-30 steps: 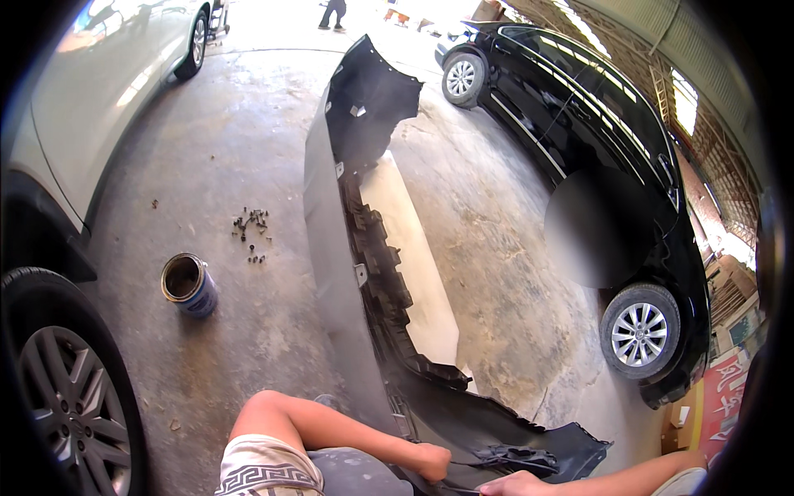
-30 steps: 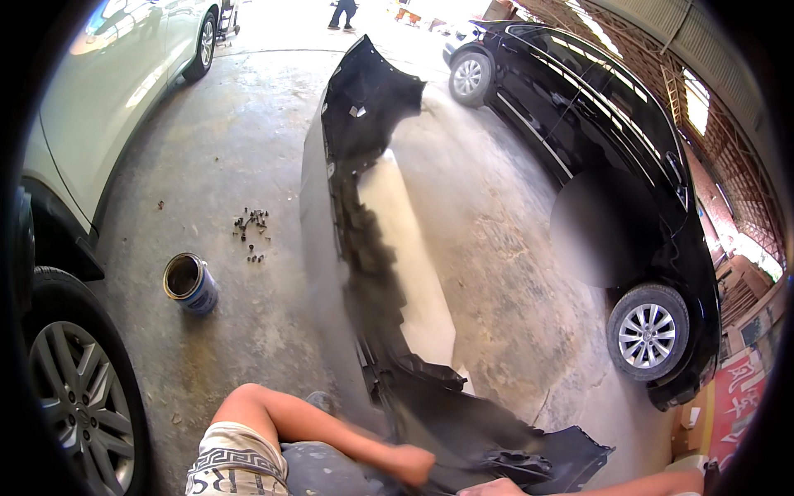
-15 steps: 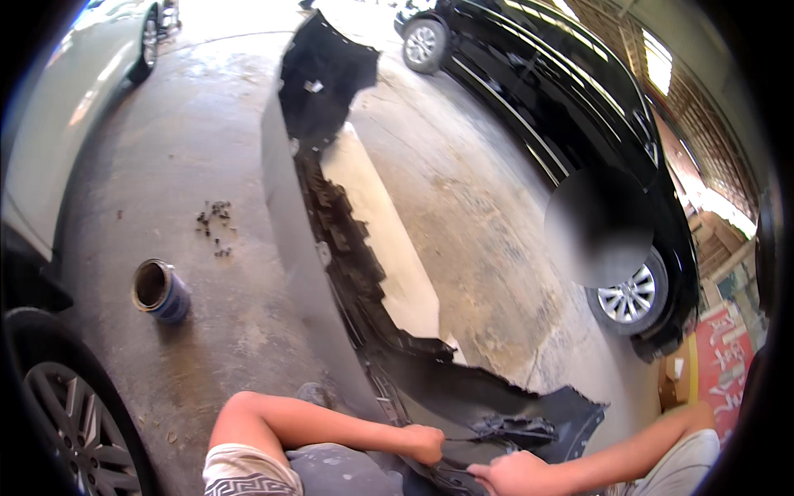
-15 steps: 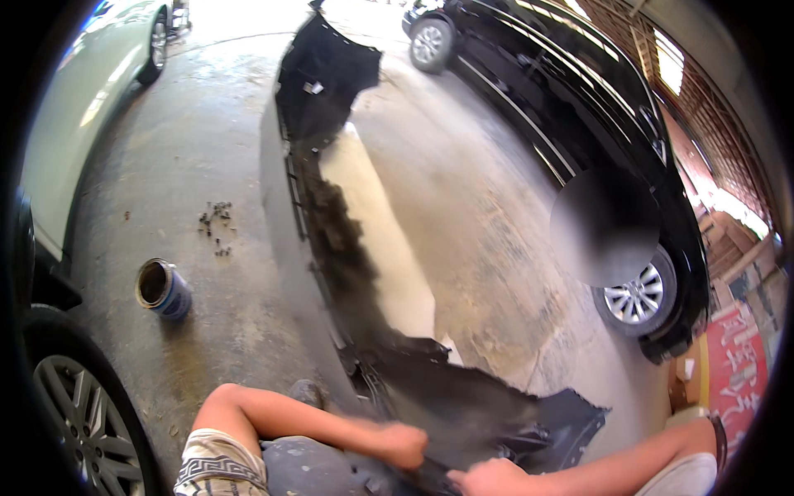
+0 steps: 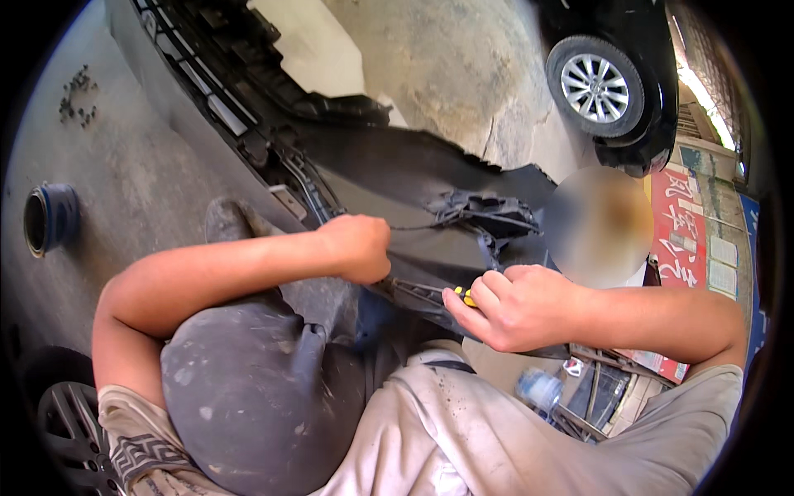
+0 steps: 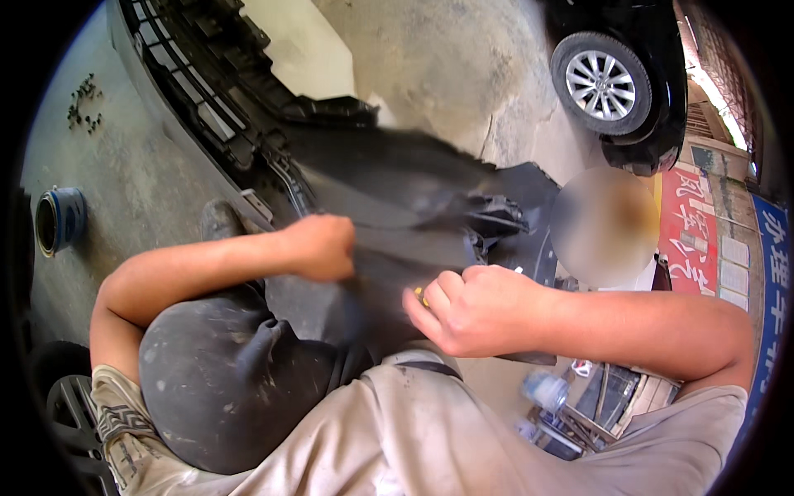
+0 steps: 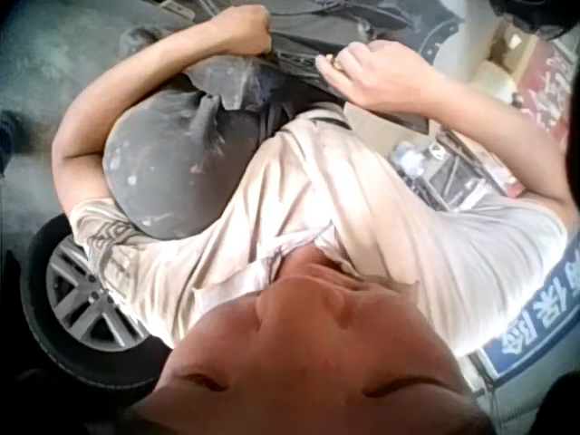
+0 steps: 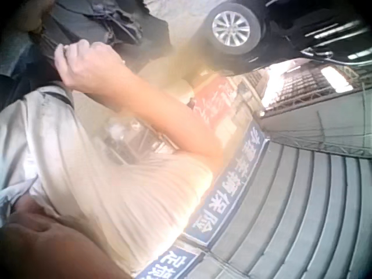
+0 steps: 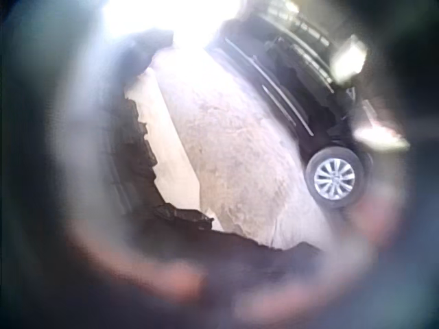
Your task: The person uses a screwdriver to pry and remove plastic clips from a detached car bumper. They then walk to a workbench to retrieve a replacement clip from a container and return to the bumper to install it.
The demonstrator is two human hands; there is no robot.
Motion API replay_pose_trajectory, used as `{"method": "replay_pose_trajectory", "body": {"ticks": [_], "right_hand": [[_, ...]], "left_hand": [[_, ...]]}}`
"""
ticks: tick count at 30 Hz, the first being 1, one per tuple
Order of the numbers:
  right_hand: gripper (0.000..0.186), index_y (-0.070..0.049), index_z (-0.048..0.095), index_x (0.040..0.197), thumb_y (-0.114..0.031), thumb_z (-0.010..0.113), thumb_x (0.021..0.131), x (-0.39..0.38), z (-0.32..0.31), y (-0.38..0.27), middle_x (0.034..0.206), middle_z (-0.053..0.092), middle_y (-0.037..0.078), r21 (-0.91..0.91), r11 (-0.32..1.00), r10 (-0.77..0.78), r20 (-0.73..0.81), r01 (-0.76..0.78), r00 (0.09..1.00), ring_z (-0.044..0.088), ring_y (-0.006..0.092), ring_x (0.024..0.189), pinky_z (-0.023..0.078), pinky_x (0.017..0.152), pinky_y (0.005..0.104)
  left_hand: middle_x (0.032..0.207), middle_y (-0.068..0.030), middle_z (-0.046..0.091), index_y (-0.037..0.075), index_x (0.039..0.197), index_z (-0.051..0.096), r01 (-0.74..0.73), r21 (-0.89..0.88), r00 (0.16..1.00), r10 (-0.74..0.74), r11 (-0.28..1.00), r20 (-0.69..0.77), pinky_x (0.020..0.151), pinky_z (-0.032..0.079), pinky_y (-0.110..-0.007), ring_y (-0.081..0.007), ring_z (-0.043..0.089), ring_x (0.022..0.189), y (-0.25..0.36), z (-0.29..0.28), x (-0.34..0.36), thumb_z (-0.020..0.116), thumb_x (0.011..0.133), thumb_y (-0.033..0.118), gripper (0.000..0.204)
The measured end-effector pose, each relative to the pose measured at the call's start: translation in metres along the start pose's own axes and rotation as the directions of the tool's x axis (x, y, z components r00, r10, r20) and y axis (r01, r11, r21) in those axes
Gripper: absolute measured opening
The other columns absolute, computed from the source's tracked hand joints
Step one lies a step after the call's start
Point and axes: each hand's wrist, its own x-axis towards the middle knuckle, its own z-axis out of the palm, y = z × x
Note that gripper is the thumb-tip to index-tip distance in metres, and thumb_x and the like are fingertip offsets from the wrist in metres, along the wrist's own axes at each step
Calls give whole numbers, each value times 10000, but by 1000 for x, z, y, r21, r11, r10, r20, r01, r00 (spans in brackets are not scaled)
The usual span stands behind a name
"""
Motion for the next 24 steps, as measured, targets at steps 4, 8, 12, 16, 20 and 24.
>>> {"method": "replay_pose_trajectory", "body": {"ticks": [4,8,12,16,20,24], "right_hand": [[280,19,728,1056,-163,646,859,16,1,4,664,556,52,306,918,225,125,-254,966,587,187,596,466,487,339],[259,19,719,1013,-200,583,991,33,28,-15,732,660,109,798,42,677,419,-601,604,632,200,622,515,586,398],[398,15,598,1377,-242,582,1073,38,-7,7,813,691,56,263,-743,145,961,-616,235,543,81,628,472,596,276],[311,8,635,1231,-133,639,954,16,-4,5,1009,635,175,692,374,582,344,-618,737,626,240,698,519,577,339],[394,40,627,1211,-69,692,838,-2,0,9,969,615,156,358,918,188,-8,-173,982,640,248,695,523,557,339],[366,84,669,1125,-102,728,815,0,0,8,802,642,98,140,990,30,16,-32,999,597,214,571,500,525,299]], "left_hand": [[1055,-282,732,-67,1003,757,38,-35,998,-36,999,49,938,559,-456,-405,710,1071,-3,-3,-5,594,794,121,325],[1052,-278,734,-76,1011,754,72,-47,995,-69,996,72,932,560,-459,-416,707,1066,-11,2,-5,593,799,112,326],[1029,-289,730,-83,973,752,31,-52,998,-29,998,52,923,560,-465,-427,707,1050,-6,0,1,585,796,104,308],[1002,-295,728,-93,942,746,7,-54,1000,-6,999,30,908,564,-469,-430,713,1023,-6,-1,2,585,784,100,297],[982,-287,733,-99,933,744,1,-48,999,0,999,41,888,570,-468,-434,717,999,-11,0,4,585,772,86,292],[799,-292,696,-75,785,740,20,-49,1000,-20,999,11,812,571,-480,-431,718,865,-11,5,6,658,785,133,223]]}}
